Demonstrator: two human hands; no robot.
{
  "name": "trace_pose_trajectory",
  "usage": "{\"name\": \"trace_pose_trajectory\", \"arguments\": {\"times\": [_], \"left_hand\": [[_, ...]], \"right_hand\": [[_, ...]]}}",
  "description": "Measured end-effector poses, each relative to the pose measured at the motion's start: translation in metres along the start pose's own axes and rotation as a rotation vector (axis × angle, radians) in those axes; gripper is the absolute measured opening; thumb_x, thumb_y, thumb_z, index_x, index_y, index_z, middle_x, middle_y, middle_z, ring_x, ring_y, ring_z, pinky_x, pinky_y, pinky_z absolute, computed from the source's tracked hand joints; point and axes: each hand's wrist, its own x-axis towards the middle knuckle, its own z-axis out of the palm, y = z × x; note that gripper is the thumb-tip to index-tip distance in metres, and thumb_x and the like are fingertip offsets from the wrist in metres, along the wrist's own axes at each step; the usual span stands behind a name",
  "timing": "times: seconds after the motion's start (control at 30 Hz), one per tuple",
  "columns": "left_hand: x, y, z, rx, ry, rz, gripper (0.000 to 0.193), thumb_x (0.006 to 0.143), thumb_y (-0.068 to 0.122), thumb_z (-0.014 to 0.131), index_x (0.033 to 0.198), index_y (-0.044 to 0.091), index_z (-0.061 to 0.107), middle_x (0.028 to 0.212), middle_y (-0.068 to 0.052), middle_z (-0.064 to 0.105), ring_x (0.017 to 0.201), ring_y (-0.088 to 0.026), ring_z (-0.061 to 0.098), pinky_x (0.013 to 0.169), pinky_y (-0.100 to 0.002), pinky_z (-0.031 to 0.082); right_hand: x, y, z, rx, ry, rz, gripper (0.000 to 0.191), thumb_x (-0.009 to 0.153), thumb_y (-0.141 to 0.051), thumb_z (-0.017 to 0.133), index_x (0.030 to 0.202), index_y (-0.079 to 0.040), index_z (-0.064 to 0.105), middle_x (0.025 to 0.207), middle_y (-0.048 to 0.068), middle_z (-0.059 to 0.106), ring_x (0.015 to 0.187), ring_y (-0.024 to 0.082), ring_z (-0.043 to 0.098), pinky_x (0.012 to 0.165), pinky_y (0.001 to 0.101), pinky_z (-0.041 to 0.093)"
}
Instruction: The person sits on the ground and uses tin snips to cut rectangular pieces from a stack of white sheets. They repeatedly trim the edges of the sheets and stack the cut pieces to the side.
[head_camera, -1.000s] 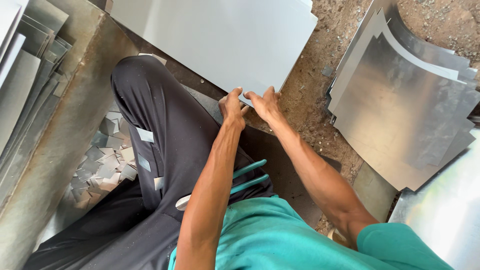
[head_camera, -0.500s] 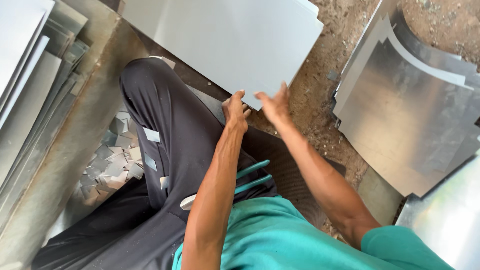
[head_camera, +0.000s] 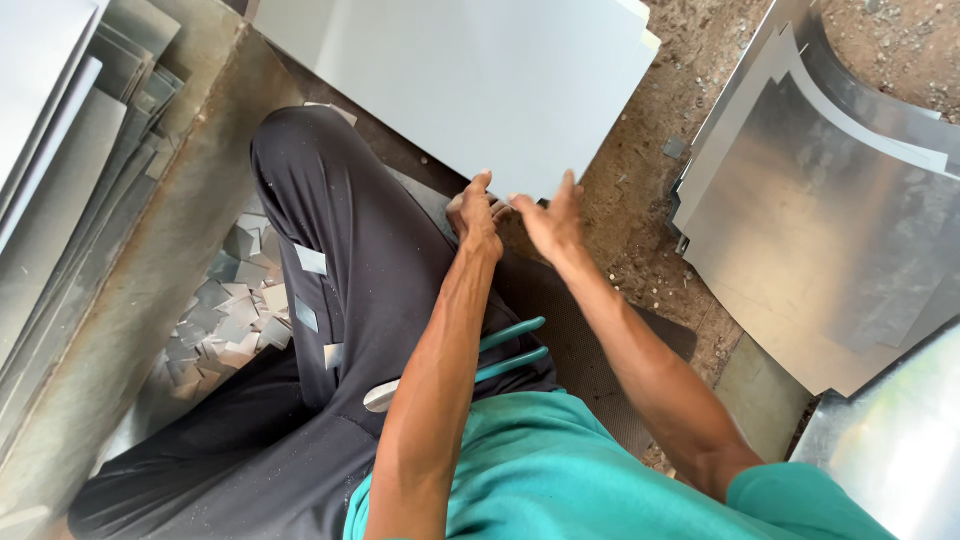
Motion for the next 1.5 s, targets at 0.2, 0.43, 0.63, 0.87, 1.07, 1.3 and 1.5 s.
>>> {"name": "trace_pose_trajectory", "arguments": {"times": [0.2, 0.43, 0.63, 0.87, 1.07, 1.3, 1.5], "left_hand": [[0.003, -0.004, 0.000, 0.149, 0.021, 0.129, 0.030, 0.091, 0.022, 0.073, 0.069, 0.008, 0.058, 0.065, -0.002, 0.060, 0.050, -0.011, 0.054, 0.047, -0.028, 0.049], [0.000, 0.011, -0.008, 0.128, -0.121, 0.203, 0.026, 0.088, 0.012, 0.078, 0.069, 0.006, 0.061, 0.069, -0.004, 0.062, 0.052, -0.012, 0.052, 0.048, -0.026, 0.046], [-0.013, 0.023, -0.008, 0.032, -0.213, 0.127, 0.022, 0.091, 0.011, 0.078, 0.082, 0.002, 0.061, 0.080, -0.008, 0.064, 0.065, -0.015, 0.060, 0.060, -0.030, 0.057], [0.005, 0.058, 0.006, -0.329, -0.144, 0.014, 0.044, 0.088, 0.009, 0.070, 0.126, -0.008, 0.055, 0.124, -0.021, 0.061, 0.116, -0.034, 0.058, 0.103, -0.044, 0.049], [-0.010, -0.017, 0.039, -0.112, -0.470, -0.201, 0.051, 0.080, 0.005, 0.076, 0.123, -0.016, 0.060, 0.141, -0.030, 0.056, 0.138, -0.037, 0.049, 0.117, -0.052, 0.032], [-0.086, -0.137, 0.115, 0.410, -1.079, -0.161, 0.039, 0.091, 0.019, 0.072, 0.124, 0.001, 0.061, 0.114, -0.018, 0.070, 0.099, -0.034, 0.073, 0.082, -0.046, 0.065], [-0.085, -0.131, 0.071, 1.091, -1.445, 0.150, 0.027, 0.096, 0.023, 0.070, 0.095, -0.003, 0.078, 0.080, -0.012, 0.079, 0.064, -0.018, 0.077, 0.059, -0.033, 0.065]], "right_hand": [[0.020, 0.012, -0.032, 0.792, 0.147, 0.314, 0.075, 0.076, -0.021, 0.076, 0.140, -0.004, 0.042, 0.131, 0.020, 0.056, 0.113, 0.035, 0.062, 0.094, 0.0492, 0.058], [0.057, -0.002, -0.042, 0.875, 0.147, 0.304, 0.036, 0.076, -0.017, 0.079, 0.109, -0.005, 0.069, 0.112, 0.014, 0.072, 0.105, 0.028, 0.068, 0.086, 0.0434, 0.059], [0.064, -0.032, -0.044, 0.831, 0.097, 0.319, 0.027, 0.076, 0.000, 0.074, 0.102, 0.001, 0.069, 0.117, 0.019, 0.070, 0.115, 0.034, 0.069, 0.093, 0.0476, 0.058], [0.059, -0.022, -0.119, 0.720, 0.176, 0.048, 0.021, 0.073, 0.004, 0.076, 0.093, 0.006, 0.070, 0.099, 0.023, 0.075, 0.089, 0.032, 0.078, 0.080, 0.0408, 0.064], [0.025, 0.078, -0.277, 0.472, 0.283, -0.321, 0.039, 0.076, 0.005, 0.079, 0.114, 0.004, 0.073, 0.107, 0.015, 0.075, 0.090, 0.025, 0.073, 0.087, 0.0353, 0.060], [-0.036, 0.268, -0.455, 0.137, 0.382, -0.082, 0.030, 0.091, -0.001, 0.074, 0.120, 0.006, 0.069, 0.111, 0.015, 0.072, 0.093, 0.027, 0.071, 0.090, 0.0370, 0.059], [0.015, 0.290, -0.390, -0.103, 0.812, -0.248, 0.016, 0.104, -0.012, 0.071, 0.116, -0.001, 0.069, 0.104, 0.012, 0.073, 0.085, 0.025, 0.075, 0.073, 0.0331, 0.062]]}}
